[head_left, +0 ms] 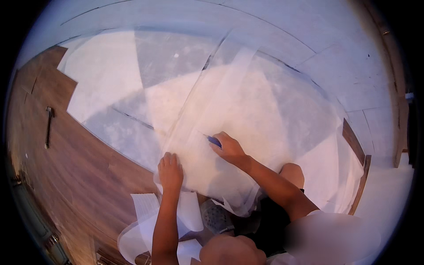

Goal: The person kneels on the floor and uses a utility knife to cut a large white underlayment sheet. They then place a wooden laminate plank onto the underlayment, align it, and press it down. The person repeats the process of cutting the underlayment and positioning planks.

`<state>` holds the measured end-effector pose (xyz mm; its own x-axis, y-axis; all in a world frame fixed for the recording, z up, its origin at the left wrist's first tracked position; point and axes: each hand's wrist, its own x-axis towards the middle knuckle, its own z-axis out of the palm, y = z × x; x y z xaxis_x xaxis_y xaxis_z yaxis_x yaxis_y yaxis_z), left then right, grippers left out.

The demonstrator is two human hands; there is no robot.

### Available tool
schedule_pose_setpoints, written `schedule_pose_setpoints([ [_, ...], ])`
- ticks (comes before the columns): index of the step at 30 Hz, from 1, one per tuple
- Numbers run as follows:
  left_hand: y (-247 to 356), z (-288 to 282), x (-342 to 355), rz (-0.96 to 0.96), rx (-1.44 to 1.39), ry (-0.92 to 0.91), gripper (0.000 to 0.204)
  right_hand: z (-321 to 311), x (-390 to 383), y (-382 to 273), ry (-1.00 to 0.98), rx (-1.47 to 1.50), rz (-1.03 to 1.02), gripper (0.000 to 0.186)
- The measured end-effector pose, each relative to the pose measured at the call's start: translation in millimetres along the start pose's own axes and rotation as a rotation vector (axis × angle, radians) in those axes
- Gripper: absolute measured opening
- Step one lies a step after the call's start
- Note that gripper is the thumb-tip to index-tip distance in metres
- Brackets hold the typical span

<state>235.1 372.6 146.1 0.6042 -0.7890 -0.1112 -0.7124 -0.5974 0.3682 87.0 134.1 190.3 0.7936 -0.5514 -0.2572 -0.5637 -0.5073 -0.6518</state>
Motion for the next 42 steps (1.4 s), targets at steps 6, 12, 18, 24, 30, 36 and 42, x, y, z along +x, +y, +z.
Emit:
schedule_pose_setpoints([
  [6, -5.2, -5.8, -18.3, -0.03, -0.024, 0.0, 0.053, -13.8, 52.1, 16.9, 0.222, -0.086, -0.081, 0.031],
  [12, 3.6, -8.3, 1.7, -0.007, -0.065, 0.1, 0.057, -32.0, 108.3, 32.2, 0.291, -0.201, -0.108, 0.03],
  [18, 4.5, -8.8, 109.8, 0.148, -0.058, 0.276, 0.064, -42.7, 130.6, 40.1, 0.331, -0.251, -0.162, 0.031],
  [24, -8.6, 20.2, 120.5, 0.187, 0.016, 0.164, 0.072, -50.6, 147.5, 52.1, 0.334, -0.23, -0.132, 0.031],
  [30, -8.6, 28.0, 113.8, 0.182, -0.009, 0.167, 0.067, -33.5, 129.8, 49.1, 0.353, -0.202, -0.25, 0.032],
  [36, -25.6, 12.6, 101.6, 0.1, -0.147, 0.296, 0.052, -10.2, 72.6, -36.6, -0.081, 0.022, -0.098, 0.028],
  [42, -42.7, -21.2, 47.0, 0.105, -0.225, 0.157, 0.049, 44.3, 42.5, -55.3, -0.218, -0.201, -0.106, 0.027],
])
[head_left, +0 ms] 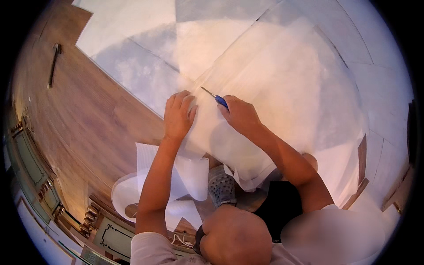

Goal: The person kneels on the floor and uses a utility knife to cut a large white underlayment sheet. They then place a wooden laminate plank onto the underlayment, align it, and press it down. The person repeats the process of cutting the underlayment and positioning planks.

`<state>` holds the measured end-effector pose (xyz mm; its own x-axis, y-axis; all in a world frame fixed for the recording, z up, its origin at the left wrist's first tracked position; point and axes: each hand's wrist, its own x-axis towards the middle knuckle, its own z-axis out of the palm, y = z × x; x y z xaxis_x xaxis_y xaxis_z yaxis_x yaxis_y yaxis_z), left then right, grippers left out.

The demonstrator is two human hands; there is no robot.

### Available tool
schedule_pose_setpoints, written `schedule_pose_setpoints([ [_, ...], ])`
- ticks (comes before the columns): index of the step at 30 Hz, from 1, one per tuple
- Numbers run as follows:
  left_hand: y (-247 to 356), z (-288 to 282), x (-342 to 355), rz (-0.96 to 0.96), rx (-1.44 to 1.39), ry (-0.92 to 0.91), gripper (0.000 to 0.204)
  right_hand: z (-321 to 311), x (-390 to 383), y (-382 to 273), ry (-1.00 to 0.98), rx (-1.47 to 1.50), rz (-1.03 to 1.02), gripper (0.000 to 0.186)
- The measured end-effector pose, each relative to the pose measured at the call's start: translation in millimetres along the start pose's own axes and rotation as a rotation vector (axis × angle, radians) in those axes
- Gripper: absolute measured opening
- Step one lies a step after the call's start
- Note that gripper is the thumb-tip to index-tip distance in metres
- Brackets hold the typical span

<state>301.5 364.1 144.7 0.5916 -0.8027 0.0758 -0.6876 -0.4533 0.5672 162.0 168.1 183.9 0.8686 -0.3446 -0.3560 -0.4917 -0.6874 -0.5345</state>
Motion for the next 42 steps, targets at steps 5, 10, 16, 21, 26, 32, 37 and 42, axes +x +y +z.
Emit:
schedule_pose_setpoints([
  [5, -12.4, -7.1, 25.3, 0.06, 0.038, -0.057, 0.063, 30.0, 12.4, 2.5, 0.201, -0.152, -0.108, 0.027],
  [10, -24.7, -15.7, 74.5, 0.265, 0.057, -0.27, 0.083, 35.5, 18.5, -5.3, 0.235, -0.309, -0.21, 0.024],
  [16, -36.1, -7.5, 79.6, 0.294, 0.073, -0.284, 0.075, 45.3, 18.9, -4.3, 0.286, -0.407, -0.261, 0.024],
  [21, -34.2, -7.8, 79.5, 0.349, 0.081, -0.266, 0.07, 47.4, 19.7, -1.7, 0.281, -0.424, -0.26, 0.023],
  [26, -33.7, -12.5, 89.1, 0.335, 0.101, -0.339, 0.069, 42.1, 19.6, -3.5, 0.272, -0.404, -0.261, 0.022],
  [32, -37.3, -11.2, 85.3, 0.332, 0.075, -0.32, 0.069, 44.0, 16.9, -0.2, 0.193, -0.367, -0.216, 0.023],
  [37, -33.9, -13.3, 86.7, 0.313, 0.09, -0.35, 0.07, 37.2, -13.1, 13.0, -0.001, -0.334, -0.062, 0.018],
  [42, -33.6, -11.7, 86.0, 0.307, 0.148, -0.35, 0.071, 25.7, -62.0, 32.2, -0.085, -0.262, 0.017, 0.023],
])
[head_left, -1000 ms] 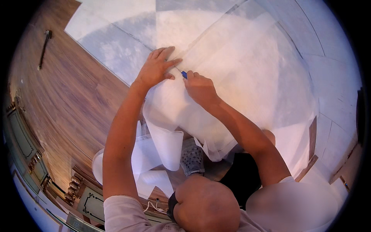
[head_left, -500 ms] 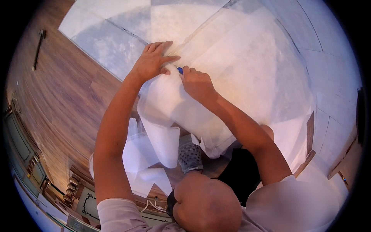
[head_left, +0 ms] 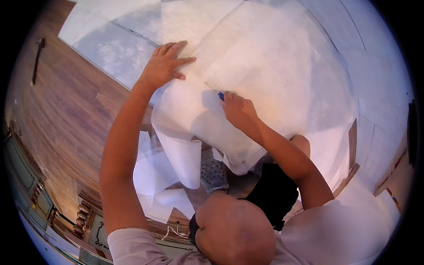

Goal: The person kneels on the floor and uses a utility knife to cut a large white underlayment sheet. They then place a wooden laminate plank onto the underlayment, align it, and press it down. The person repeats the process of cutting the underlayment and positioning planks.

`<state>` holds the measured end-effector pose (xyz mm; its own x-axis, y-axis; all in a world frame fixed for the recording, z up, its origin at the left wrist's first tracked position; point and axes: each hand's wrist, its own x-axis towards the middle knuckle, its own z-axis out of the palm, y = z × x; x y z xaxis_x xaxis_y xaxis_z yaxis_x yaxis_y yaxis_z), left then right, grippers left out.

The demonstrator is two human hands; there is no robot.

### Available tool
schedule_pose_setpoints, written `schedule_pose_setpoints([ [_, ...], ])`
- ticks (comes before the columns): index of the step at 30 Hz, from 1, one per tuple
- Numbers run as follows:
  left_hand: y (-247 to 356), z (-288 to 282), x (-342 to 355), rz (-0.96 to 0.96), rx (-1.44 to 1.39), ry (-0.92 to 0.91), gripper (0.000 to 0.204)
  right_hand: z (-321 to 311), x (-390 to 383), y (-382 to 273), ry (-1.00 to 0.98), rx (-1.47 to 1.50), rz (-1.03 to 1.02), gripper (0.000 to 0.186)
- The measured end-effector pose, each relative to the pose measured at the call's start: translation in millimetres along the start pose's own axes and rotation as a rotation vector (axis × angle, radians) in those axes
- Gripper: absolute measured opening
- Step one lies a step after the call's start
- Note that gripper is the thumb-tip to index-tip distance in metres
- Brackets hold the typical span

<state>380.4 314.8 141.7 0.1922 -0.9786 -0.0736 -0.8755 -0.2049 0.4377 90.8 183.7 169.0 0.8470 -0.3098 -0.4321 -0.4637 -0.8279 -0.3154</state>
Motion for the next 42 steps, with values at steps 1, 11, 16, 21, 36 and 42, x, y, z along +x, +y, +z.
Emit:
schedule_pose_setpoints([
  [1, -0.1, -0.3, 0.0, -0.004, 0.005, -0.008, 0.071, -0.2, -9.4, 3.9, 0.008, 0.038, -0.001, 0.024],
  [11, 1.5, -0.2, 0.9, 0.01, 0.018, -0.003, 0.073, 7.5, -93.0, 41.8, -0.02, -0.035, 0.093, 0.028],
  [16, 1.7, 3.2, -6.1, 0.067, 0.064, 0.079, 0.082, -22.5, -59.7, 38.0, 0.189, -0.02, 0.089, 0.032],
  [21, 50.9, 4.3, -23.1, -0.329, 0.052, 0.132, 0.075, -43.8, 65.4, 50.4, 0.483, -0.021, -0.007, 0.037],
  [36, 128.9, -9.6, -212.4, -0.4, -0.022, -0.097, 0.066, -37.2, 89.4, 49.8, 0.459, -0.01, -0.027, 0.054],
  [42, 148.3, 34.6, -343.6, -0.28, -0.032, -0.885, 0.043, -39.5, 88.2, 51.1, 0.45, 0.083, -0.019, 0.05],
])
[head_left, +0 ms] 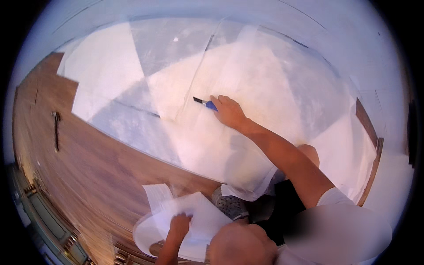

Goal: The person kneels on the floor and uses a utility knife to cut a large white underlayment sheet. They then place a wooden laminate plank onto the underlayment, align it, and press it down. The person repeats the process of cutting the underlayment and positioning planks.

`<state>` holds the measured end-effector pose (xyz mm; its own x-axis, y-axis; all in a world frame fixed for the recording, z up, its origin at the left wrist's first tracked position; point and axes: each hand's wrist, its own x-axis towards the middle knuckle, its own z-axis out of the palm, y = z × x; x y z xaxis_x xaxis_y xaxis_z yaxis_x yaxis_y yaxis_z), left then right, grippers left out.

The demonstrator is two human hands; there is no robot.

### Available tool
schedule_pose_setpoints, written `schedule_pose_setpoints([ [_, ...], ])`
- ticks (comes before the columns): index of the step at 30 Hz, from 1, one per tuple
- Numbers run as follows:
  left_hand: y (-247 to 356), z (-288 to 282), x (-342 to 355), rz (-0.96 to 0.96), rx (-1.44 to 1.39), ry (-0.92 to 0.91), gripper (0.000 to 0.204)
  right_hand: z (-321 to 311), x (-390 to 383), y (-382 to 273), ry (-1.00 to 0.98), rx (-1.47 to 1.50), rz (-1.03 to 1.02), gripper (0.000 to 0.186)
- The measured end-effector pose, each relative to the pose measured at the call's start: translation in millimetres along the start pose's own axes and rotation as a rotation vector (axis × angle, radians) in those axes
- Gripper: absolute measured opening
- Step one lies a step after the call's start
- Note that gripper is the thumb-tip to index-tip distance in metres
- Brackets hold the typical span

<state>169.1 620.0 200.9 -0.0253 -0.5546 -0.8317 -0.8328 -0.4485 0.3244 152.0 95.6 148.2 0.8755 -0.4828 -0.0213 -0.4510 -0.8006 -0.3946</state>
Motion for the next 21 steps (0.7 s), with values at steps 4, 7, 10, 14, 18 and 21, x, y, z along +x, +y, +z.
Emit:
schedule_pose_setpoints([
  [4, 7.5, -106.0, -6.0, 0.078, -0.25, 0.144, 0.036, -1.8, -1.5, 0.8, -0.006, 0.039, 0.025, 0.047],
  [7, 14.6, -211.2, 66.7, 0.238, -0.336, 0.636, 0.028, -6.7, -4.1, 21.8, 0.022, 0.127, 0.068, 0.042],
  [10, -5.1, -295.3, 162.4, 0.189, -0.065, 0.999, 0.051, -23.0, 15.1, 28.4, 0.133, 0.168, 0.093, 0.038],
  [14, 10.8, -384.2, 265.4, 0.212, 0.041, 1.185, 0.067, -37.3, 63.1, 79.8, 0.335, 0.063, 0.186, 0.037],
  [18, 15.3, -401.2, 311.6, 0.248, 0.123, 1.136, 0.067, -42.7, 121.4, 113.8, 0.432, -0.02, 0.184, 0.036],
  [21, 23.1, -386.4, 321.8, 0.209, 0.083, 1.094, 0.068, -33.5, 137.5, 131.4, 0.468, -0.108, 0.143, 0.036],
])
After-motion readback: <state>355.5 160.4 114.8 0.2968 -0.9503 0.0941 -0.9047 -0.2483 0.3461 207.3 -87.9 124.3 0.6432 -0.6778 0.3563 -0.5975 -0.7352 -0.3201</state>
